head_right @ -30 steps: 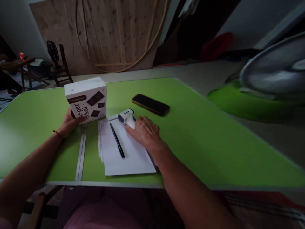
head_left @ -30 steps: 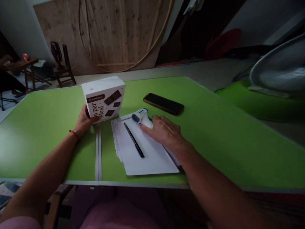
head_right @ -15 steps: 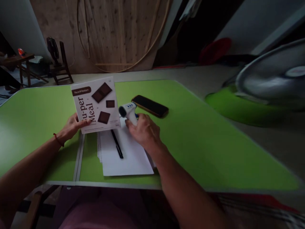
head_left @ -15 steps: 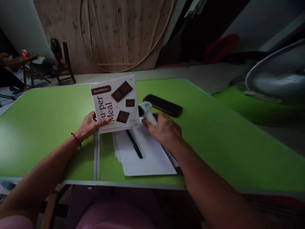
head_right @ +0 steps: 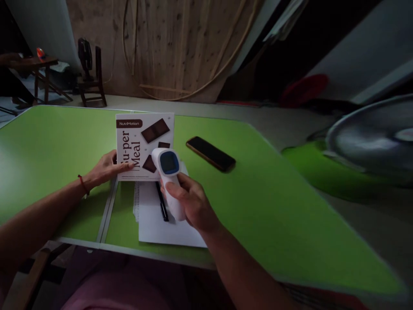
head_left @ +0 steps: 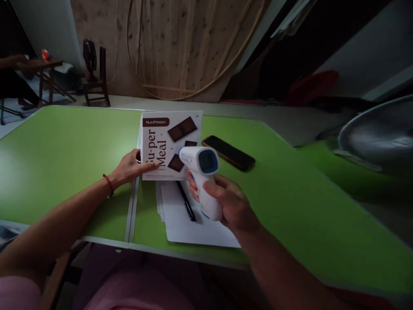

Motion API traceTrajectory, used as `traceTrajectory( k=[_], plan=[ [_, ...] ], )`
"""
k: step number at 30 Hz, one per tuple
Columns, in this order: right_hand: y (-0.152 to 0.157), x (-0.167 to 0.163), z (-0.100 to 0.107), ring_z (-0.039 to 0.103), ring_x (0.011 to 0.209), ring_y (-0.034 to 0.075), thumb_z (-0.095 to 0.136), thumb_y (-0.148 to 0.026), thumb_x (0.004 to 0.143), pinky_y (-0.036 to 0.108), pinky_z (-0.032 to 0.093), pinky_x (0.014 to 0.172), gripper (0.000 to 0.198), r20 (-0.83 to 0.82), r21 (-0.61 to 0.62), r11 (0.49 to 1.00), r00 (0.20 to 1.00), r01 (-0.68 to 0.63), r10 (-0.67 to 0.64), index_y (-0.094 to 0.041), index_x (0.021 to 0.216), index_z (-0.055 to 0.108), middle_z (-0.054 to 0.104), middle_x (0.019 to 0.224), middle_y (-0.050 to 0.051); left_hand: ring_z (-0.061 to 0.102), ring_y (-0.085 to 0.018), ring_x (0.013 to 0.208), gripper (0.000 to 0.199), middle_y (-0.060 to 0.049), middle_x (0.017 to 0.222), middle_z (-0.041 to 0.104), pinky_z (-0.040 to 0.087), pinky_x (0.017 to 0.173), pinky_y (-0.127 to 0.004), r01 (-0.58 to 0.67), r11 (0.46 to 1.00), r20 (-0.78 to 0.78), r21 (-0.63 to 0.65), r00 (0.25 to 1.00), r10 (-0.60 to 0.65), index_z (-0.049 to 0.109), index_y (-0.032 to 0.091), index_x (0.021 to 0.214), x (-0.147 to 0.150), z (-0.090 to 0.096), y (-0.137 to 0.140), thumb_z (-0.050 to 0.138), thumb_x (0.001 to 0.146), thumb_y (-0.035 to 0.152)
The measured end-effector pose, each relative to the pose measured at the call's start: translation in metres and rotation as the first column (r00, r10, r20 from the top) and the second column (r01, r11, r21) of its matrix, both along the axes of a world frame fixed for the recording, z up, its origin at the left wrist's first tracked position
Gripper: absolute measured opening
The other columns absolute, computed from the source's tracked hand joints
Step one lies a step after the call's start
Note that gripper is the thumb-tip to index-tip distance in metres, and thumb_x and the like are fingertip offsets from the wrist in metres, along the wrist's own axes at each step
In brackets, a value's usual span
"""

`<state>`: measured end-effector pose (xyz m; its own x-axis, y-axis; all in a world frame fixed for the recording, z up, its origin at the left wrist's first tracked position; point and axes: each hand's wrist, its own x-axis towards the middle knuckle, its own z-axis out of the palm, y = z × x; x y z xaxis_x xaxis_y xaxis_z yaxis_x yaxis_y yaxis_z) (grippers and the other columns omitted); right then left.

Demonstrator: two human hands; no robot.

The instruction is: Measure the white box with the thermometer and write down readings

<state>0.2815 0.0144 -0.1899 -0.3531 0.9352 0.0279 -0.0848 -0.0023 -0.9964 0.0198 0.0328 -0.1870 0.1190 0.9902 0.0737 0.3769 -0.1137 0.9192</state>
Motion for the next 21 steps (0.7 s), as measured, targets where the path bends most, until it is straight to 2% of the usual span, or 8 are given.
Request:
traceTrajectory(
  k=[5, 12, 15, 21],
  plan=[
    [-0.003, -0.007, 0.002, 0.048, 0.058, 0.014, 0.074, -0.048, 0.065, 0.030, 0.038, 0.052, 0.033, 0.012, -0.117, 0.992, 0.999, -0.037, 0.039, -0.019, 0.076, 0.064, 0.056, 0.069, 0.001, 0.072, -0.029, 0.103, 0.063, -0.020, 0.121, 0.071, 0.060, 0.090, -0.051, -0.051, 0.996, 0.019, -0.071, 0.998, 0.053, 0.063, 0.012, 0.113, 0.002, 0.002, 0.000, 0.083, 0.071, 0.055],
    [-0.007, -0.008, -0.010, 0.054, 0.068, 0.018, 0.077, -0.047, 0.067, 0.033, 0.045, 0.059, 0.036, 0.088, -0.120, 0.989, 0.991, -0.085, 0.096, -0.018, 0.088, 0.070, 0.058, 0.077, 0.003, 0.072, -0.028, 0.101, 0.063, -0.018, 0.119, 0.072, 0.060, 0.088, -0.049, -0.043, 0.997, 0.044, -0.057, 0.998, 0.045, 0.063, 0.013, 0.113, 0.001, 0.000, 0.001, 0.084, 0.070, 0.055],
    [-0.006, -0.012, -0.012, 0.055, 0.068, 0.018, 0.077, -0.049, 0.066, 0.034, 0.045, 0.059, 0.041, 0.088, -0.139, 0.989, 0.994, -0.054, 0.067, -0.017, 0.092, 0.072, 0.060, 0.078, 0.003, 0.072, -0.029, 0.101, 0.065, -0.019, 0.120, 0.071, 0.061, 0.087, -0.049, -0.042, 0.997, 0.032, -0.063, 0.999, 0.044, 0.063, 0.012, 0.113, 0.001, -0.001, 0.001, 0.085, 0.069, 0.055],
    [-0.005, -0.015, -0.018, 0.054, 0.065, 0.017, 0.078, -0.051, 0.064, 0.033, 0.045, 0.058, 0.041, 0.086, -0.135, 0.991, 0.996, 0.019, -0.007, -0.017, 0.087, 0.073, 0.061, 0.075, 0.003, 0.072, -0.029, 0.102, 0.067, -0.020, 0.121, 0.071, 0.059, 0.090, -0.051, -0.053, 0.997, 0.009, -0.054, 0.999, 0.054, 0.062, 0.011, 0.114, 0.002, -0.001, 0.002, 0.085, 0.069, 0.054]
  ],
)
